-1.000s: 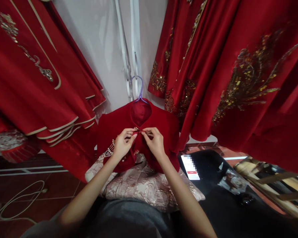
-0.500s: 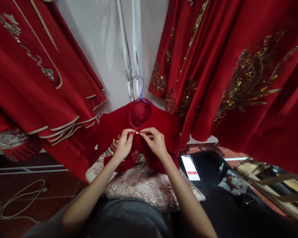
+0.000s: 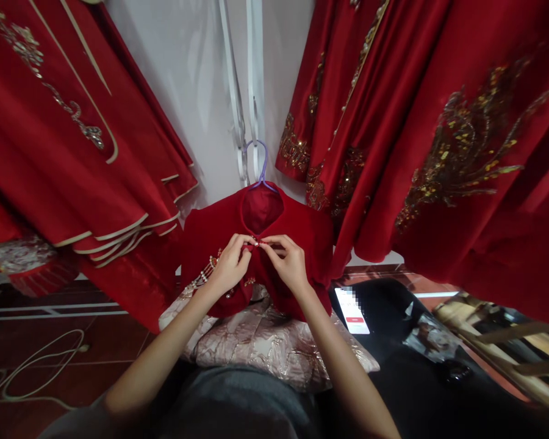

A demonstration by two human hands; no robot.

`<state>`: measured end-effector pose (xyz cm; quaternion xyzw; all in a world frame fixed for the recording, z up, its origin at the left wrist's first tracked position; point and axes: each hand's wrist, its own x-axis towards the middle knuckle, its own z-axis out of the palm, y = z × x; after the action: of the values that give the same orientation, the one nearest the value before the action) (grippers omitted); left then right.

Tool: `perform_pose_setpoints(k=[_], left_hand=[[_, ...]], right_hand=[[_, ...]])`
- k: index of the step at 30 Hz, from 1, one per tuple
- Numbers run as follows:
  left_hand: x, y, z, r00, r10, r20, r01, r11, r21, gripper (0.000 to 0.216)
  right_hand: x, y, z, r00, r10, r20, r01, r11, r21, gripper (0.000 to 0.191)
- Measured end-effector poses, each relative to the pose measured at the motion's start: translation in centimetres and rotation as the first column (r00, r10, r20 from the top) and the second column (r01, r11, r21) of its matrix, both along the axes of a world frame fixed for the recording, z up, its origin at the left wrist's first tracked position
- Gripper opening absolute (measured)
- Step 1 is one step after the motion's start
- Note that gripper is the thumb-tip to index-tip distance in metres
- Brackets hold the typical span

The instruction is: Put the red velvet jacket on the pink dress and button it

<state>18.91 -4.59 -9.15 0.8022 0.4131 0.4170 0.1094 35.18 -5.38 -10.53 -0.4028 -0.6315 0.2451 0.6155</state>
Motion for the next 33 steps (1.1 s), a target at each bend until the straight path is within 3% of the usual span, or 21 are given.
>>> perform_pose_setpoints(k=[5,8,16,28,31,33], left_hand=[[-0.3,0.0,1.6,0.977,0.022,-0.211,0.0,0.994,0.106,0.014],[-0.4,0.6,2.2,0.956,-0.026,-0.291,0.065,0.99,0.124,0.01],[-0.8,1.2,2.6,0.972,-0.149,-0.182,0.159,0.986,0.041,0.006],[-0.6,1.2,2.7,0.927,-0.104,-0.36,0.15,0.983,0.102,0.012],[-0.1,1.0,2.2,0.961,-0.089,-0.262,0.107,0.993,0.055,0.012],[0.5,0.8,1.8,0.989,-0.062,-0.136,0.064,0.998,0.011,0.015]], right_hand=[[-0.2,-0.1,0.0,0.996,-0.089,0.029,0.088,0.996,0.023,0.023],[-0.4,0.0,-0.3,0.995,-0.094,-0.018,0.094,0.996,0.003,0.023],[-0.6,0.5,-0.7,0.99,-0.011,-0.139,0.004,0.999,-0.051,0.026],[-0.4,0.2,-0.5,0.991,0.013,-0.136,-0.024,0.996,-0.085,0.028],[-0.7,0.1,-0.7,0.997,0.024,-0.072,-0.027,0.999,-0.038,0.025],[-1.0,0.0,-0.9,1.0,0.002,0.018,-0.003,0.999,0.034,0.034]])
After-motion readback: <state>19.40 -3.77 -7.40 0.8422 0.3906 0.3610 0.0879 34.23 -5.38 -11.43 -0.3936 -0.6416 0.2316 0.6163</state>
